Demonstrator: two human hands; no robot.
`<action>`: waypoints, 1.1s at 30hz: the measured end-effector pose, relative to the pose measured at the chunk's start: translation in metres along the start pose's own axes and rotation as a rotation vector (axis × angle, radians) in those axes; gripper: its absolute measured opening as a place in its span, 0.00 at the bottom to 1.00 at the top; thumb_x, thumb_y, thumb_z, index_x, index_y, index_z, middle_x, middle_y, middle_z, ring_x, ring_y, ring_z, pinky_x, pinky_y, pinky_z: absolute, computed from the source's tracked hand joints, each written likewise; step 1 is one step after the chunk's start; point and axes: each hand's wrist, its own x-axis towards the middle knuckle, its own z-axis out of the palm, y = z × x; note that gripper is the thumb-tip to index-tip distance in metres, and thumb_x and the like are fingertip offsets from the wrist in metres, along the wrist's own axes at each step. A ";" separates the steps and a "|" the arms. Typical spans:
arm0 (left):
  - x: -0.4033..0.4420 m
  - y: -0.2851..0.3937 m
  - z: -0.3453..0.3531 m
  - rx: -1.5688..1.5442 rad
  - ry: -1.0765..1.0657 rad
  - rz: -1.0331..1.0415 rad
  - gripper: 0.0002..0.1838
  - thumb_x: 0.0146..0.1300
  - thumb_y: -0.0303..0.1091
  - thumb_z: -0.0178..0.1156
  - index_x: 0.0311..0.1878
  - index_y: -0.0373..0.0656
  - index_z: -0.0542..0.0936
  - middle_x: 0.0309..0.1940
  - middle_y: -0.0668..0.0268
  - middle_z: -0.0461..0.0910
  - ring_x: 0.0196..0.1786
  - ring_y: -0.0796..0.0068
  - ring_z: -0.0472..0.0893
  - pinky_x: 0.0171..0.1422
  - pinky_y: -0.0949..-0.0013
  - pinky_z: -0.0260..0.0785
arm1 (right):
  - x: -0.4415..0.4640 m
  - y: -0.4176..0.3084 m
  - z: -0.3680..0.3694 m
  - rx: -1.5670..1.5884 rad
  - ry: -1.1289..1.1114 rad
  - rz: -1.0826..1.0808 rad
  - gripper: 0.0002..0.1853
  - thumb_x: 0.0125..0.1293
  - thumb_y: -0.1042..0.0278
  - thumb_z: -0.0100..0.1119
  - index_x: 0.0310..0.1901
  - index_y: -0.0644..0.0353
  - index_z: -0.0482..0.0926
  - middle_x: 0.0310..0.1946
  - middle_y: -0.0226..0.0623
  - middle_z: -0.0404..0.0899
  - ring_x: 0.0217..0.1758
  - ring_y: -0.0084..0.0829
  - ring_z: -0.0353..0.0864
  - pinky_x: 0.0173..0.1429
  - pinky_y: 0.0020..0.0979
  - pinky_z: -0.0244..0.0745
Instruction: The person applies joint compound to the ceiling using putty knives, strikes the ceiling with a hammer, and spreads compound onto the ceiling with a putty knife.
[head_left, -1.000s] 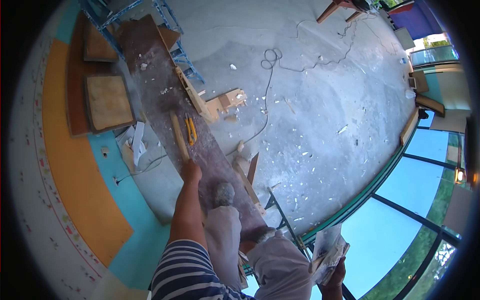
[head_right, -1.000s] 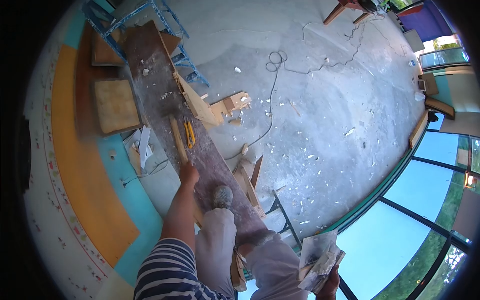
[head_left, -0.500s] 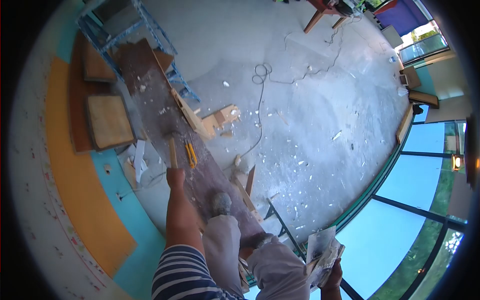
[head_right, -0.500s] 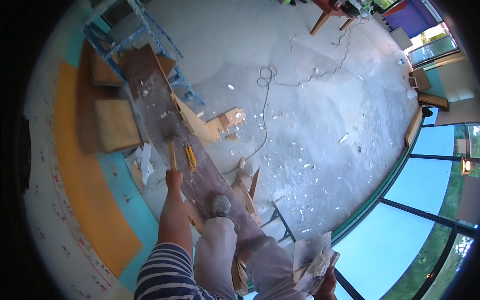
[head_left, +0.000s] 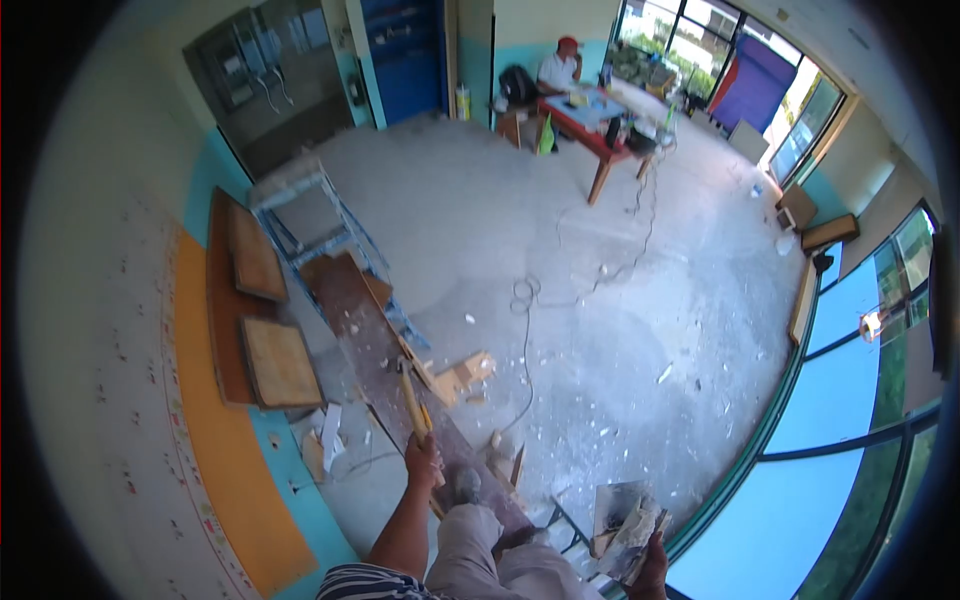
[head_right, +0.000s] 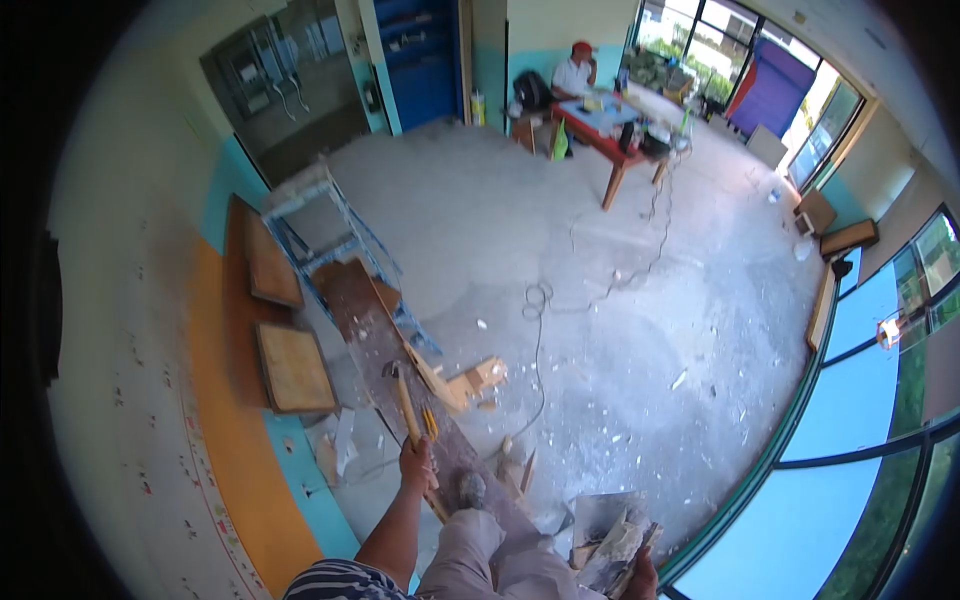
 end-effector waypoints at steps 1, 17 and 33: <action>-0.008 0.030 0.017 -0.012 -0.030 0.099 0.11 0.69 0.38 0.55 0.48 0.43 0.70 0.15 0.72 0.66 0.14 0.81 0.68 0.15 0.74 0.60 | -0.007 -0.012 0.006 0.058 -0.084 0.018 0.35 0.66 0.41 0.53 0.68 0.55 0.63 0.59 0.42 0.74 0.59 0.47 0.75 0.62 0.50 0.71; -0.235 0.631 0.226 -0.622 -0.396 1.342 0.18 0.67 0.34 0.57 0.54 0.38 0.64 0.27 0.68 0.70 0.24 0.79 0.72 0.27 0.74 0.68 | -0.134 -0.138 0.114 0.256 -0.336 -0.263 0.28 0.71 0.48 0.52 0.65 0.59 0.67 0.54 0.41 0.77 0.52 0.35 0.78 0.52 0.35 0.78; -0.463 0.909 0.287 -0.791 -0.335 1.789 0.17 0.65 0.25 0.51 0.53 0.38 0.57 0.37 0.58 0.69 0.26 0.76 0.73 0.26 0.71 0.72 | -0.162 -0.147 0.098 0.368 -0.531 -0.448 0.28 0.72 0.47 0.50 0.65 0.60 0.67 0.56 0.40 0.76 0.54 0.36 0.77 0.54 0.35 0.77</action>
